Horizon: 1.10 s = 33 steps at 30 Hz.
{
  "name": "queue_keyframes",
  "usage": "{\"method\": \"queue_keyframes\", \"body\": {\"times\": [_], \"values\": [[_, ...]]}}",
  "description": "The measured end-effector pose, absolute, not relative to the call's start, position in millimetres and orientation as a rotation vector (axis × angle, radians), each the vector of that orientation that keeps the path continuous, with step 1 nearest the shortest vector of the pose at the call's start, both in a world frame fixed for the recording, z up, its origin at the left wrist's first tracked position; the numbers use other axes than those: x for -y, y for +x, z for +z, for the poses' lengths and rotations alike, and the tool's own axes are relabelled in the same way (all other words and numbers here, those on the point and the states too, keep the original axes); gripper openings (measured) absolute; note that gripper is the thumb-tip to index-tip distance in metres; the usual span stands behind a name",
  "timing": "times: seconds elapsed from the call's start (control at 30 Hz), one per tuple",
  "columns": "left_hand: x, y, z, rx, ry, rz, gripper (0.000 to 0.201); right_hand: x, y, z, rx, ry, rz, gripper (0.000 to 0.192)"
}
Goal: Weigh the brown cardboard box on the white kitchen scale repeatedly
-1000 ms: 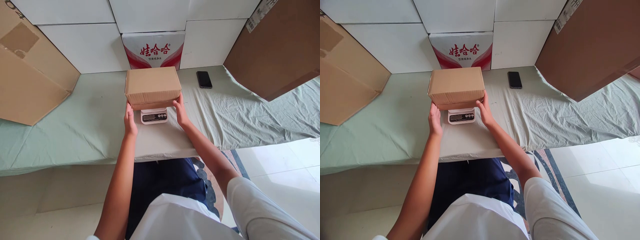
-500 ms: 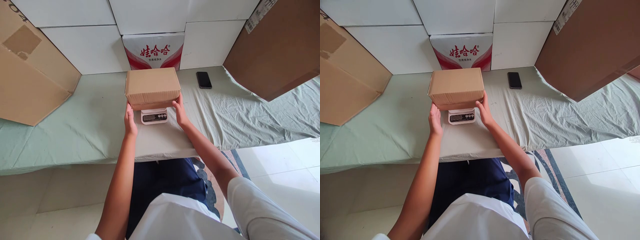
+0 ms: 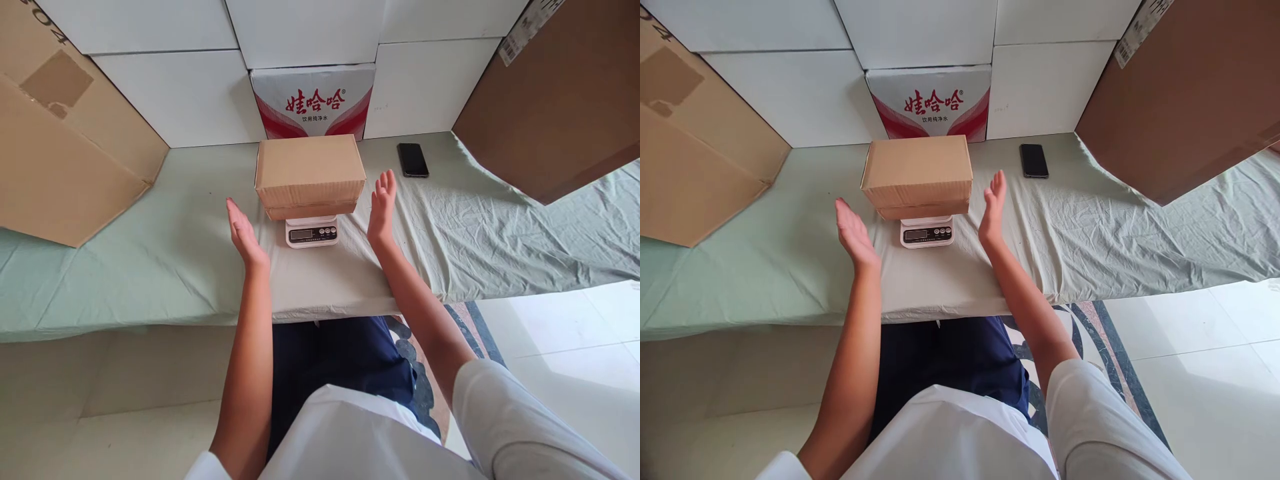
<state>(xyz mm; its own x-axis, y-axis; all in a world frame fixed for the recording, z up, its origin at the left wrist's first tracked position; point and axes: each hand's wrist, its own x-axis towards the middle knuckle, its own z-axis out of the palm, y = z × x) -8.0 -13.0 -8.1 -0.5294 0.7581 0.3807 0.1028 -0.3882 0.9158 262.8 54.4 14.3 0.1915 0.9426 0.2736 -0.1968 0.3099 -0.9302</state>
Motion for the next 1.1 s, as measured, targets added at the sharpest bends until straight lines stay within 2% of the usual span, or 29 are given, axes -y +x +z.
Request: {"method": "queue_keyframes", "body": {"times": [0.27, 1.1], "values": [[10.1, -8.8, -10.2, -1.33, 1.076, 1.93, 0.08, -62.5, 269.0, 14.4, 0.731, -0.946, 1.102, 0.061], [11.2, -4.0, -10.1, -1.274, 1.107, 1.929, 0.084, -62.1, 262.5, 23.0, 0.6, -1.015, 1.234, 0.047]]}}
